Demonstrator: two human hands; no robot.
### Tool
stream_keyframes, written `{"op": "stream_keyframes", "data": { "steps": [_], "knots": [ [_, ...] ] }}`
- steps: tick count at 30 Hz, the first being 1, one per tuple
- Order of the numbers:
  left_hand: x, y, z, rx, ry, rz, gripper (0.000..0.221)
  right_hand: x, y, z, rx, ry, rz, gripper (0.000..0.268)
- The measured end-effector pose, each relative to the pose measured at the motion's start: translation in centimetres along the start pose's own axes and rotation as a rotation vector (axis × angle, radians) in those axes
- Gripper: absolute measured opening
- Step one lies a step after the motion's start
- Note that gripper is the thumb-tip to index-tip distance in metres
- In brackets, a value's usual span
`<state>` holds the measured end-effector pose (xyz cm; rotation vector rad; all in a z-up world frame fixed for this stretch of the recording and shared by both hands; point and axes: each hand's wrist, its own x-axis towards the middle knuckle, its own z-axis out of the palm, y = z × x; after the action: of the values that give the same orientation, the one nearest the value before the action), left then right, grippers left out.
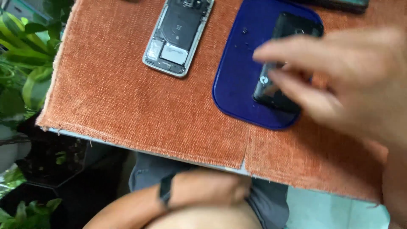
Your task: Repairing a black smartphone by using a precision screwdriver to remove or install screws on the internal chassis.
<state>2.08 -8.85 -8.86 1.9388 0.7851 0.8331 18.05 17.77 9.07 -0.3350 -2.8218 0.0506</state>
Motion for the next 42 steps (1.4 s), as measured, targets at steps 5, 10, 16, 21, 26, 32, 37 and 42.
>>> {"op": "stream_keyframes", "data": {
  "steps": [5,10,16,21,26,32,37,42],
  "knots": [
    [2.7,12.3,-8.0,-0.545,0.022,0.063,0.037,3.5,-4.7,0.4,0.101,0.034,0.020,0.032],
    [2.6,11.5,-5.7,-0.073,-0.024,0.193,0.020,3.0,-5.4,-0.1,0.211,0.034,-0.055,0.023],
    [4.7,11.4,-8.3,0.763,0.132,0.252,0.026,3.5,-4.1,-0.3,0.132,-0.008,-0.095,0.027],
    [5.8,9.3,-11.1,0.961,0.071,0.322,0.034,4.3,-4.6,-0.5,0.019,-0.064,-0.093,0.026],
    [6.0,6.7,-9.9,1.014,0.020,0.344,0.056,5.4,-6.2,-1.3,-0.230,-0.182,-0.028,0.014],
    [6.7,5.6,-9.1,0.967,0.222,0.356,0.019,4.9,-6.9,-1.3,-0.234,-0.256,-0.045,0.027],
    [6.5,5.5,-9.1,1.121,0.178,0.203,0.026,4.5,-5.8,-0.5,-0.244,-0.245,0.027,0.015],
    [6.0,4.4,-7.6,1.098,0.160,0.147,0.037,5.4,-5.2,0.6,-0.152,-0.286,0.030,0.008]
  ]
}}
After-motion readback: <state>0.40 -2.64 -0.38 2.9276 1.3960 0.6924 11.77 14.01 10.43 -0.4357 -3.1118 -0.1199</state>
